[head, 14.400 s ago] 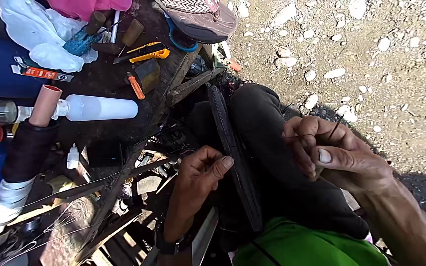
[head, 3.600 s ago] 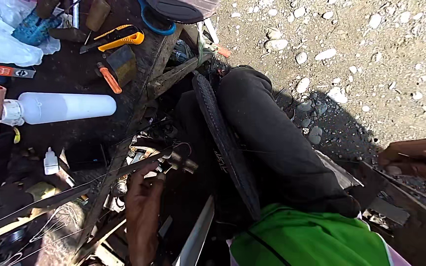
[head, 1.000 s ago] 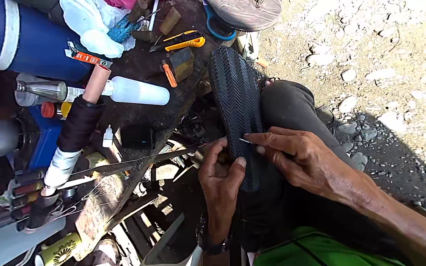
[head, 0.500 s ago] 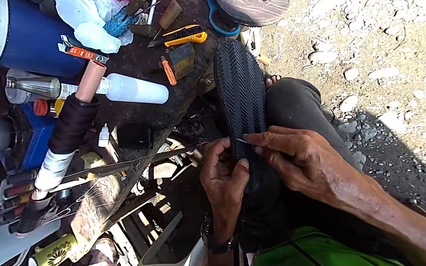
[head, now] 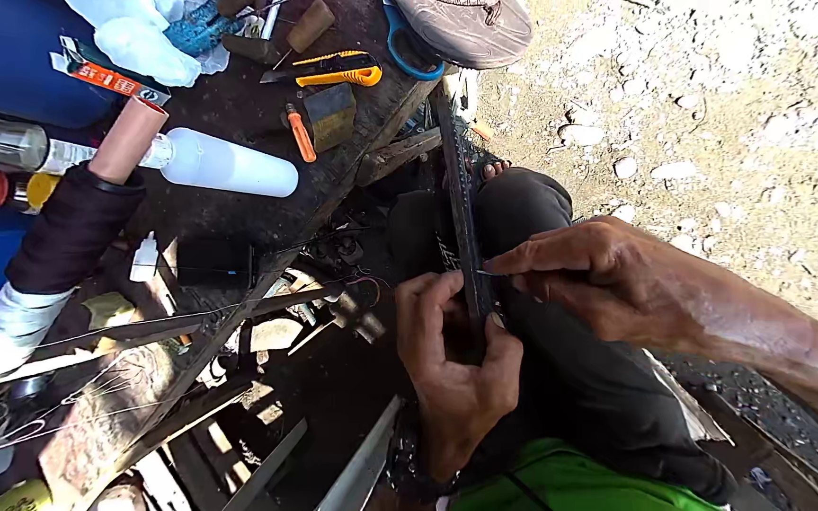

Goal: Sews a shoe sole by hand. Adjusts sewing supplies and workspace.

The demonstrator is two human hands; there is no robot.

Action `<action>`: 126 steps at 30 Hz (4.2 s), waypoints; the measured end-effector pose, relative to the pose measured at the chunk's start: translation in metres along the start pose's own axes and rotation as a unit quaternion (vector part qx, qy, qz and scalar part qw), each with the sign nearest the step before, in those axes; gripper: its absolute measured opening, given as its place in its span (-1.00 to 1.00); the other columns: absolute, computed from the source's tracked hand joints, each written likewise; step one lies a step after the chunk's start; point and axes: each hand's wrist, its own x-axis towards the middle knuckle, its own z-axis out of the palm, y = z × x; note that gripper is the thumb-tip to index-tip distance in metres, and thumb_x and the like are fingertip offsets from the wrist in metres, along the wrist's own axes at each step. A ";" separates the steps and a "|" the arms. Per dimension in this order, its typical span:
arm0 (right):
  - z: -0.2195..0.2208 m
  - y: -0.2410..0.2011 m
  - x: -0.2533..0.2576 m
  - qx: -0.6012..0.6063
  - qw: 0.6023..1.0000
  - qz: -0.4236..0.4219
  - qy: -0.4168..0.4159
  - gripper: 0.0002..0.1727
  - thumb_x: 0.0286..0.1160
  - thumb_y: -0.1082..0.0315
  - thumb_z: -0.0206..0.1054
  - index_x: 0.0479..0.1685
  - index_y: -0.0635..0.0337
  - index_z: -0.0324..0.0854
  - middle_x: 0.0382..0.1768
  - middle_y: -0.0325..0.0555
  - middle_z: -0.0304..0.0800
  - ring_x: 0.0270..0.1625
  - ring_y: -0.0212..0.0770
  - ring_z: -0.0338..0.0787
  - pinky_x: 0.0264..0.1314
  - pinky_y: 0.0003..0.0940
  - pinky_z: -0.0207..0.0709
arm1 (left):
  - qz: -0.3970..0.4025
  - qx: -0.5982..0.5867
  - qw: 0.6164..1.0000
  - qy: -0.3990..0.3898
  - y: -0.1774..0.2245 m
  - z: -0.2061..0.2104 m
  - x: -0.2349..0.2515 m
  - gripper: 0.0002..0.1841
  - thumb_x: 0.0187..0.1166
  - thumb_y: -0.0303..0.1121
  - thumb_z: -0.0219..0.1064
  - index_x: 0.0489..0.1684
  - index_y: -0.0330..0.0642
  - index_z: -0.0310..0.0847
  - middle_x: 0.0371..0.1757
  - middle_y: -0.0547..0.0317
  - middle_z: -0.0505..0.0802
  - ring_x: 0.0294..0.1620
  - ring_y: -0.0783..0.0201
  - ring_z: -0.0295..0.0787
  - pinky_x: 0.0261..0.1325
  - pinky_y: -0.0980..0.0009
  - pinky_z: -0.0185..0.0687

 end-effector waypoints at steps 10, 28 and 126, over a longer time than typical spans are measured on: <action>-0.014 -0.006 0.017 -0.061 0.996 -0.032 -0.052 -0.66 0.61 0.18 0.16 0.09 -0.21 0.88 -0.25 -0.57 0.87 -0.27 -0.69 0.72 -0.27 -0.56 0.61 | -0.035 -0.060 0.998 0.004 -0.003 0.003 -0.001 -0.56 0.23 -0.37 0.49 0.05 -0.50 0.65 0.00 -0.03 0.71 -0.18 0.36 0.72 -0.21 0.52 0.75; 0.013 0.009 0.009 -0.104 0.988 -0.098 0.061 -0.71 0.71 0.12 0.21 0.03 -0.09 0.88 -0.31 -0.41 0.87 -0.30 -0.51 0.74 -0.32 -0.45 0.56 | -0.305 -0.179 0.916 -0.187 0.003 -0.040 0.064 -0.97 0.37 -0.53 0.43 -0.35 -0.23 0.77 -0.38 0.09 0.87 -0.38 0.25 0.87 -0.21 0.36 0.87; 0.036 0.023 -0.047 0.217 0.951 -0.060 0.212 -0.79 0.65 0.32 0.38 -0.01 0.31 0.78 -0.25 -0.28 0.84 -0.30 -0.62 0.67 -0.25 -0.71 0.57 | -0.088 -0.172 0.974 -0.114 -0.005 -0.078 0.020 -0.78 0.62 -0.23 0.41 -0.51 0.10 0.72 -0.52 0.53 0.69 -0.52 0.61 0.57 -0.39 0.67 0.51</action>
